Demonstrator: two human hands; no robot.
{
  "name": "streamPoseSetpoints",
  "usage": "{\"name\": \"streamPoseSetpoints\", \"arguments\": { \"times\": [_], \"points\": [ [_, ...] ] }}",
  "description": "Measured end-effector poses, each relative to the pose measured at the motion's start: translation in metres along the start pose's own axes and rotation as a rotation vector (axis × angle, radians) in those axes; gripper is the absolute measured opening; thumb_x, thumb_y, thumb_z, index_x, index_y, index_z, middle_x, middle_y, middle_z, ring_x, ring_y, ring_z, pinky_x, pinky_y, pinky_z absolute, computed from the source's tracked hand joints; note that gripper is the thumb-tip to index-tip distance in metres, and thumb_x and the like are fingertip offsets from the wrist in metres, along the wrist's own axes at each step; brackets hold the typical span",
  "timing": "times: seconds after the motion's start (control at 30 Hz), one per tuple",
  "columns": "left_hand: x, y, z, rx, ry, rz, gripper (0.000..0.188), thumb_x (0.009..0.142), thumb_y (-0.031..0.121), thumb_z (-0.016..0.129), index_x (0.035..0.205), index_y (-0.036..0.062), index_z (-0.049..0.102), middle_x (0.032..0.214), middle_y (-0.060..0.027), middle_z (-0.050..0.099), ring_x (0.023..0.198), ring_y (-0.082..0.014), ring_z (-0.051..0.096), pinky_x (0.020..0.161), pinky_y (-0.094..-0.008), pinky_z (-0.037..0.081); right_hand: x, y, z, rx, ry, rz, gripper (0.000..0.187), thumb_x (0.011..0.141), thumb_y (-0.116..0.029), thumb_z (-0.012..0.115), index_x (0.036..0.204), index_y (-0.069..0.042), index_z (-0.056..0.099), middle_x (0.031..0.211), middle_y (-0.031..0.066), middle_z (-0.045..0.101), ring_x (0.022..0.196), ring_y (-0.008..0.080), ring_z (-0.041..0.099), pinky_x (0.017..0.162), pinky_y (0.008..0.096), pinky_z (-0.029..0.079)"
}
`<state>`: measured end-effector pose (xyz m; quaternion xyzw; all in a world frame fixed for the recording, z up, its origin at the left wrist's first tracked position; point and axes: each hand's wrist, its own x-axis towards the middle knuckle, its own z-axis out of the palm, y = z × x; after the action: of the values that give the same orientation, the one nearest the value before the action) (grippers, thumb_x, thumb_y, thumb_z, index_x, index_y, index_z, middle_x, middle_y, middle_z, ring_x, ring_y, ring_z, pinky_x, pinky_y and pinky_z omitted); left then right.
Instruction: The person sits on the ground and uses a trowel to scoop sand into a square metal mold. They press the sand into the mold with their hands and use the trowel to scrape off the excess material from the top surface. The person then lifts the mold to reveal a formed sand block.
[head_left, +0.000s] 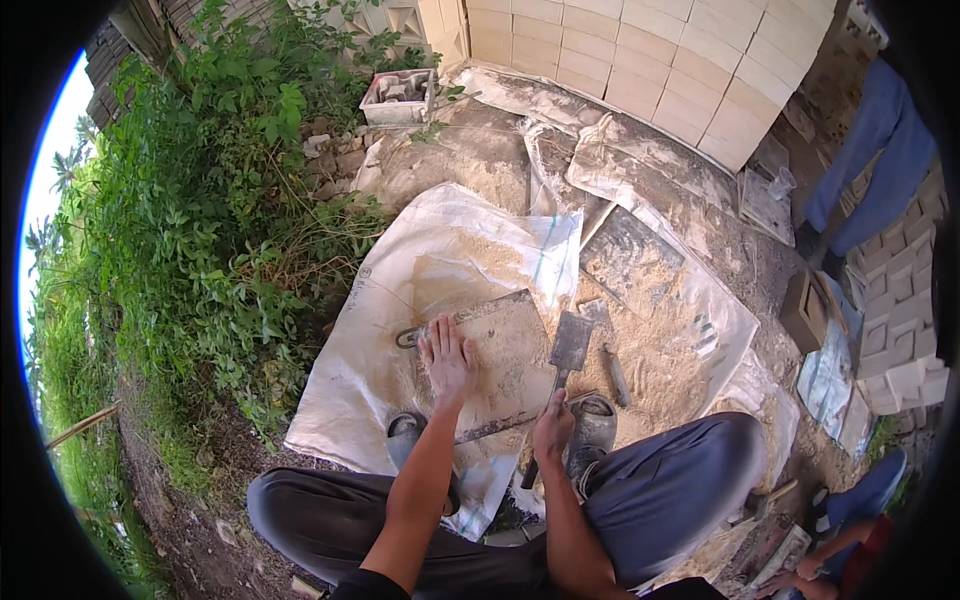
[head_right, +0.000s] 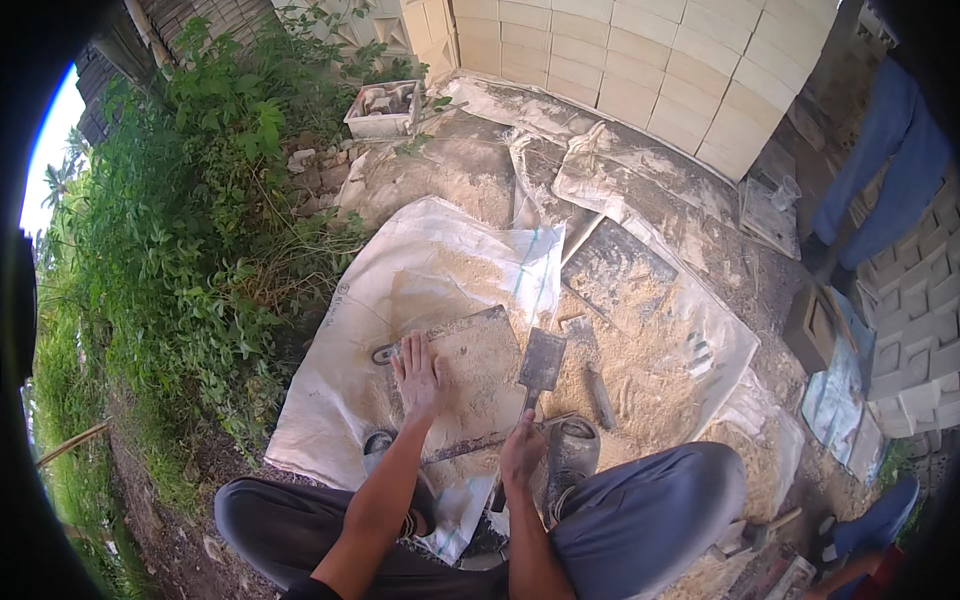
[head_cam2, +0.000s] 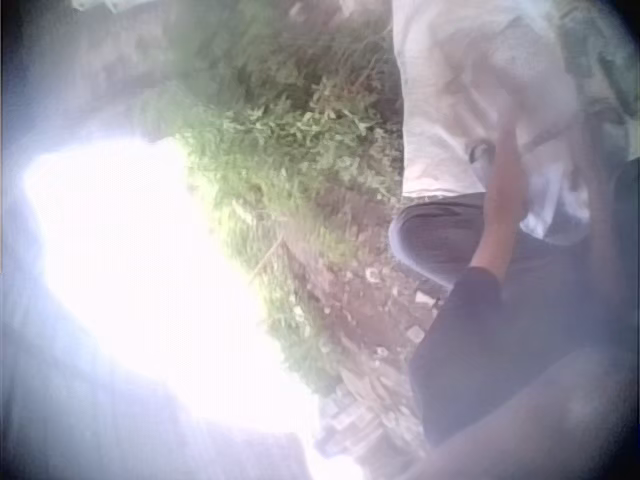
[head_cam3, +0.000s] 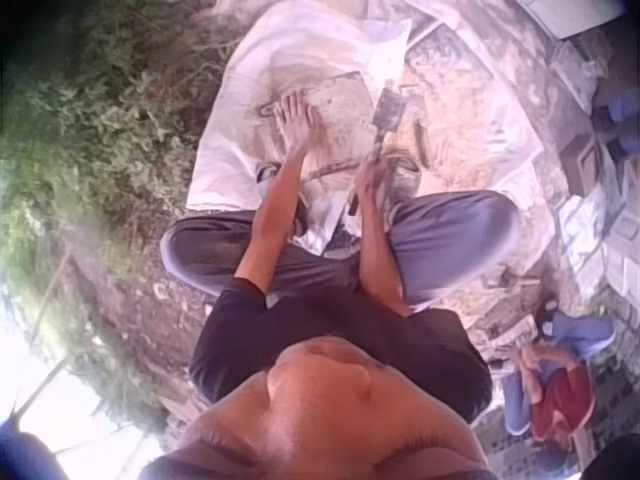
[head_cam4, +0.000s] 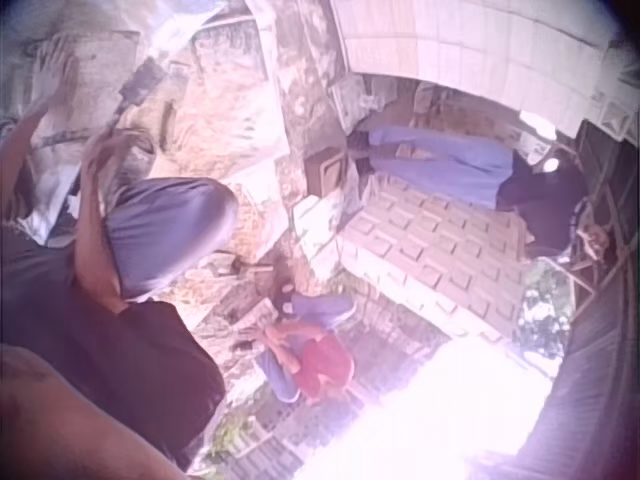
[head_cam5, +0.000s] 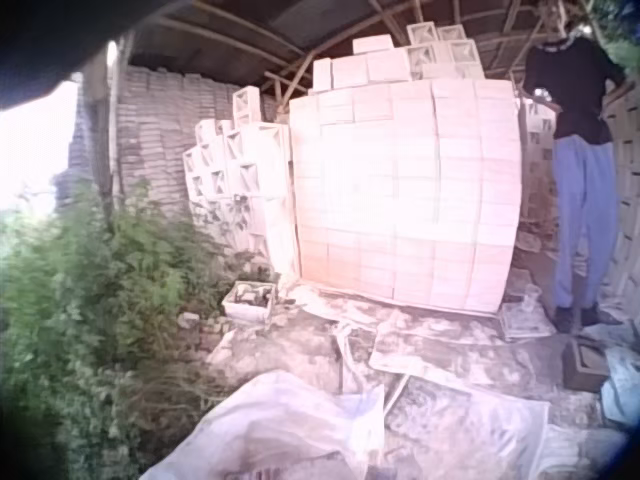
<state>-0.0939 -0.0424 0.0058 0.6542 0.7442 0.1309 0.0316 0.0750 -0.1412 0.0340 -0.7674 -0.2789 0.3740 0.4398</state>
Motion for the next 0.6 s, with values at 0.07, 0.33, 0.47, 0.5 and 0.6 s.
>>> {"name": "streamPoseSetpoints", "arguments": {
  "times": [0.07,0.33,0.47,0.5,0.6],
  "points": [
    [-0.015,-0.013,-0.001,0.005,0.039,-0.209,0.059,0.095,0.035,0.028,0.144,0.0044,0.017,0.152,-0.0101,0.01,0.141,-0.0282,0.006,0.112,-0.0487,0.001,-0.004,0.007,0.006,-0.121,-0.027,-0.028,0.071,0.094,-0.054,0.033,0.051,0.0,0.048,0.045,0.0081,0.045,0.044,0.0221,0.046,0.049,0.0383,0.036],
    [-0.046,0.055,0.007,-0.192,-0.059,0.351,0.062,0.094,0.036,0.035,0.143,0.0023,0.018,0.151,-0.0118,0.014,0.14,-0.031,0.008,0.113,-0.0474,0.006,-0.014,0.007,0.007,-0.169,-0.048,-0.104,0.07,0.094,-0.052,0.034,0.057,0.004,0.054,0.049,0.0146,0.051,0.052,0.0289,0.055,0.054,0.044,0.039],
    [-0.051,0.057,0.01,-0.078,-0.154,0.722,0.06,0.094,0.034,0.035,0.143,0.0022,0.02,0.151,-0.013,0.014,0.14,-0.0299,0.008,0.113,-0.0466,0.007,-0.001,-0.004,-0.003,-0.184,0.011,-0.068,0.07,0.094,-0.052,0.035,0.056,0.004,0.052,0.049,0.0143,0.049,0.052,0.0298,0.055,0.055,0.0449,0.041],
    [-0.053,0.053,0.008,-0.106,-0.167,0.731,0.061,0.094,0.035,0.035,0.143,0.0018,0.02,0.151,-0.0133,0.014,0.14,-0.0296,0.008,0.113,-0.0463,0.007,0.001,-0.008,-0.007,-0.175,0.0,-0.04,0.07,0.094,-0.052,0.035,0.056,0.004,0.052,0.049,0.0144,0.049,0.051,0.0302,0.055,0.056,0.045,0.041],
    [-0.057,0.054,0.005,-0.143,-0.093,0.4,0.062,0.094,0.036,0.034,0.142,0.0001,0.02,0.151,-0.0141,0.013,0.14,-0.0287,0.007,0.113,-0.0462,0.004,0.011,-0.003,-0.022,-0.239,-0.074,0.05,0.069,0.093,-0.052,0.034,0.074,0.007,0.064,0.065,0.0255,0.061,0.07,0.0414,0.061,0.067,0.0483,0.044]
  ]
}}
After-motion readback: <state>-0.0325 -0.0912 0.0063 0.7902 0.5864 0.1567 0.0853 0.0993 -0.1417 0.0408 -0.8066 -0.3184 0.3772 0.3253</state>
